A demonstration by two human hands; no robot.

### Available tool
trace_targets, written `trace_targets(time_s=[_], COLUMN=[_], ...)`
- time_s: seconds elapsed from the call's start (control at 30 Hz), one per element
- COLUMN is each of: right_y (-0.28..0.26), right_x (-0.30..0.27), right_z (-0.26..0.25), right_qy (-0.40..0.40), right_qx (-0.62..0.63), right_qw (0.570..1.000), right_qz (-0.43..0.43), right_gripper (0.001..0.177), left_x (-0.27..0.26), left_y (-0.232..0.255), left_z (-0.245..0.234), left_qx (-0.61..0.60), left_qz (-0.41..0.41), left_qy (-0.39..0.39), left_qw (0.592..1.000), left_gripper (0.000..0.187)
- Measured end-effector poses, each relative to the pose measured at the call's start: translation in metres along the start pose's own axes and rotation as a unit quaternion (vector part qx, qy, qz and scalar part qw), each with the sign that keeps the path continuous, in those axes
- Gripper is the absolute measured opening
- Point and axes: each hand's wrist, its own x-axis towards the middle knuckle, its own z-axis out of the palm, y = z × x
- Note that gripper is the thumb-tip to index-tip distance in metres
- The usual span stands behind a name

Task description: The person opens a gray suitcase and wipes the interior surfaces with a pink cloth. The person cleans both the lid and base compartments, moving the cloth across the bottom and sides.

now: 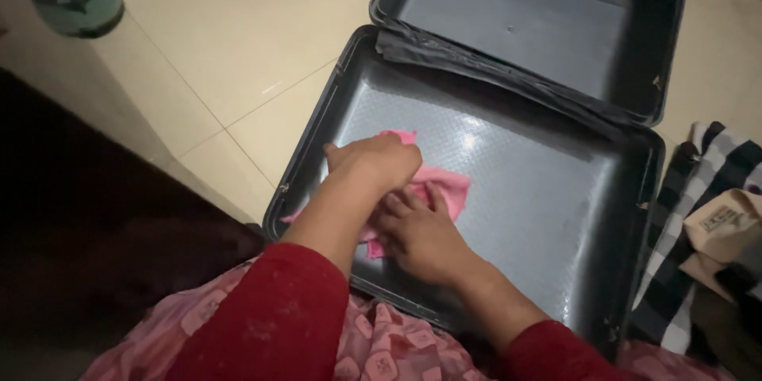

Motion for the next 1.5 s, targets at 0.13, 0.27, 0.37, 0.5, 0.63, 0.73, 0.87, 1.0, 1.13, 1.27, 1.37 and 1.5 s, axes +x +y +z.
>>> trace_targets(time_s=[0.13, 0.27, 0.37, 0.5, 0.63, 0.73, 0.87, 1.0, 1.13, 1.27, 1.37, 1.5], right_y=[-0.012, 0.004, 0.034, 0.062, 0.092, 0.107, 0.114, 0.086, 0.065, 0.054, 0.037, 0.012], right_x=[0.017, 0.035, 0.048, 0.051, 0.030, 0.004, -0.027, -0.045, -0.040, -0.037, -0.030, -0.017], right_z=[-0.025, -0.030, -0.020, -0.034, -0.054, -0.068, -0.084, -0.099, -0.104, -0.087, -0.078, -0.061], right_qy=[-0.044, -0.094, -0.034, 0.034, 0.025, 0.038, -0.039, -0.138, -0.209, -0.291, -0.372, -0.409], right_qx=[-0.022, -0.075, -0.080, -0.139, -0.184, -0.239, -0.342, -0.313, -0.268, -0.186, -0.155, -0.109], right_qw=[0.999, 0.992, 0.994, 0.981, 0.964, 0.943, 0.894, 0.865, 0.854, 0.857, 0.870, 0.894], right_qz=[-0.005, 0.046, 0.073, 0.129, 0.191, 0.228, 0.287, 0.366, 0.393, 0.383, 0.283, 0.146], right_gripper=[0.037, 0.036, 0.046, 0.062, 0.061, 0.060, 0.047, 0.045, 0.046, 0.036, 0.030, 0.027], left_x=[-0.003, 0.003, 0.013, 0.030, 0.022, 0.021, 0.012, 0.009, 0.014, 0.015, 0.014, 0.021], left_y=[-0.002, -0.005, -0.010, -0.018, -0.016, -0.014, -0.010, -0.010, -0.012, -0.010, -0.010, -0.014], left_z=[-0.002, 0.004, 0.012, 0.021, 0.019, 0.018, 0.015, 0.017, 0.021, 0.021, 0.020, 0.022], left_qx=[-0.040, -0.013, 0.003, 0.028, -0.014, 0.017, 0.041, 0.038, 0.038, 0.054, 0.061, 0.053], left_qz=[-0.010, -0.020, -0.030, -0.018, -0.054, -0.064, -0.072, -0.076, -0.073, -0.071, -0.079, -0.065], left_qy=[0.025, 0.002, 0.026, 0.060, 0.023, -0.023, -0.039, -0.035, -0.029, -0.031, -0.043, -0.026], left_qw=[0.999, 1.000, 0.999, 0.998, 0.998, 0.998, 0.996, 0.996, 0.996, 0.996, 0.994, 0.996], left_gripper=[0.050, 0.050, 0.052, 0.055, 0.046, 0.042, 0.041, 0.041, 0.040, 0.040, 0.040, 0.039])
